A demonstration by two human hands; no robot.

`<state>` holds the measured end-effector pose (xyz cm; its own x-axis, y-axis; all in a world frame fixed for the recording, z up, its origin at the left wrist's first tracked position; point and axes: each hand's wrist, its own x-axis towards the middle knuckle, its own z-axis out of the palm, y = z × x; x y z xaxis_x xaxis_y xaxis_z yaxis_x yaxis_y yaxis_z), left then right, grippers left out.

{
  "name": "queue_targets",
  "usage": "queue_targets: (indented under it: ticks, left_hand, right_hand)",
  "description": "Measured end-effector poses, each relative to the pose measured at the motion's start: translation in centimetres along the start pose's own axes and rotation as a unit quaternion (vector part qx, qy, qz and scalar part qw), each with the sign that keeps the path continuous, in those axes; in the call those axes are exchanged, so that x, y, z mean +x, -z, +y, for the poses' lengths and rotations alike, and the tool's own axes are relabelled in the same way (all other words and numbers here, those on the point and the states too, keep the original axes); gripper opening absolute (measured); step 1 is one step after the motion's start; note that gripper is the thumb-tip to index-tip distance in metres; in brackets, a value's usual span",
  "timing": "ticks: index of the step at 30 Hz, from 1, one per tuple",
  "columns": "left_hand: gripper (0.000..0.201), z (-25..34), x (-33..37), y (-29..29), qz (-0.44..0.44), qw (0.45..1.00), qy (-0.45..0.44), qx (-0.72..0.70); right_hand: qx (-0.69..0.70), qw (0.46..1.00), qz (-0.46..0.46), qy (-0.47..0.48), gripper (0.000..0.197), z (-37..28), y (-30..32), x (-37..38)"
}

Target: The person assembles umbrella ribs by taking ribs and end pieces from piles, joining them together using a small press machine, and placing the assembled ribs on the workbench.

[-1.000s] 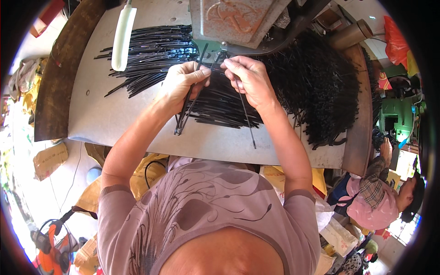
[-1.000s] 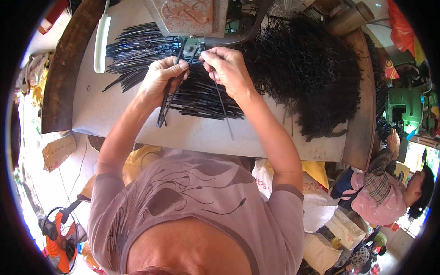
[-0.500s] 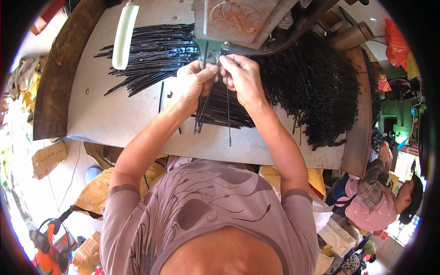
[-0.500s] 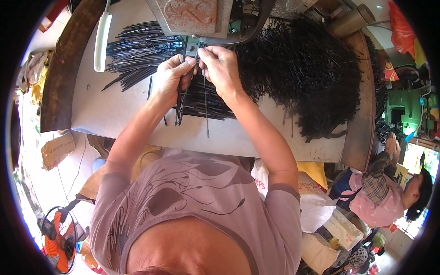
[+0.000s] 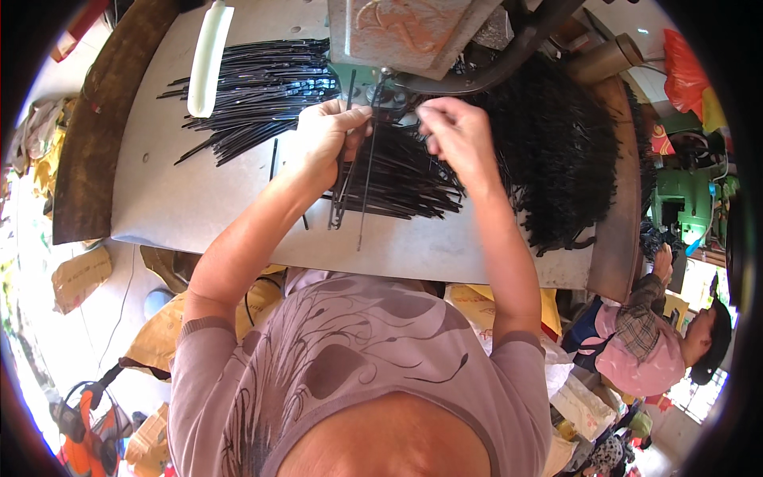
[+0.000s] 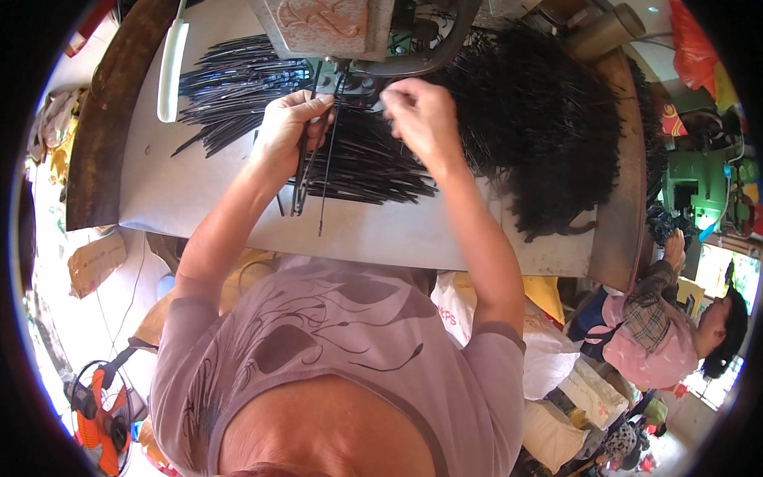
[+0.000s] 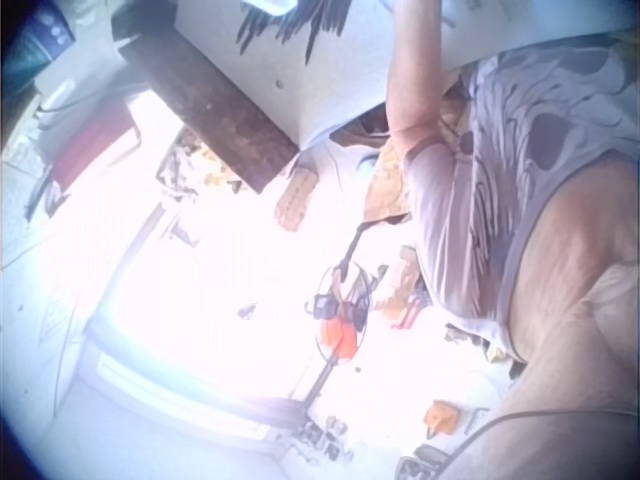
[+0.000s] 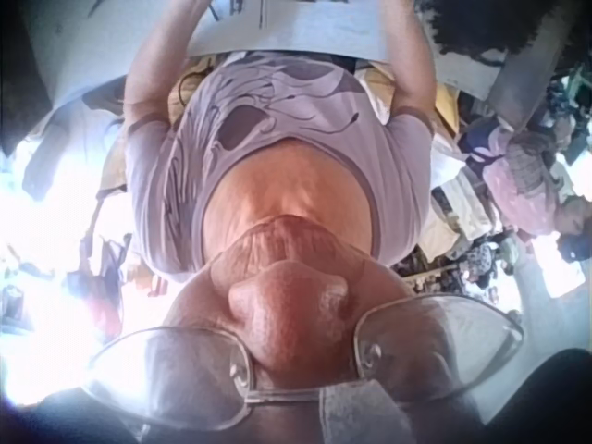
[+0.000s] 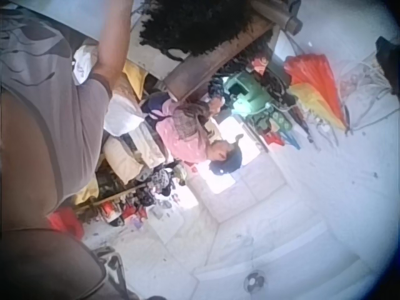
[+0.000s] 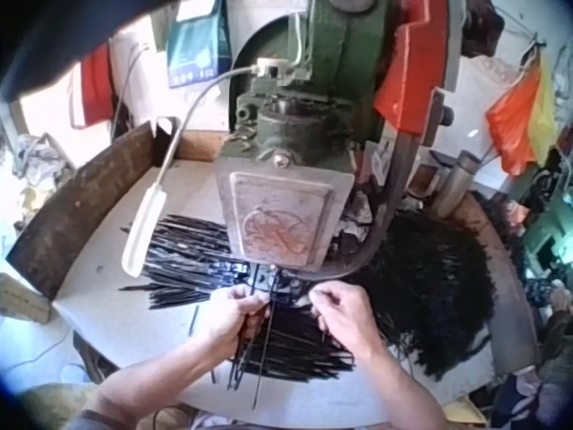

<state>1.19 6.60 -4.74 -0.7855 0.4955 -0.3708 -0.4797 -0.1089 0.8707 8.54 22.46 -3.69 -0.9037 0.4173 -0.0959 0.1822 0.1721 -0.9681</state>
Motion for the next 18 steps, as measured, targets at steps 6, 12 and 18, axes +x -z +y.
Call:
queue_targets:
  ticks: [6,12,18]
  left_hand:
    - [0.015,4.2,-1.5,4.4,-0.012,0.992,-0.001,0.128]
    - [0.016,9.2,-5.1,13.7,0.142,0.791,-0.119,0.584]
    - [0.020,5.6,-7.3,10.7,0.123,0.718,-0.151,0.668]
  right_hand:
    - [-0.052,0.998,0.034,0.006,0.012,-1.1,4.0,-0.5]
    - [-0.303,0.947,0.031,0.101,0.010,-0.1,4.1,-0.8]
    - [-0.511,0.804,0.033,0.302,0.007,0.7,1.8,0.0]
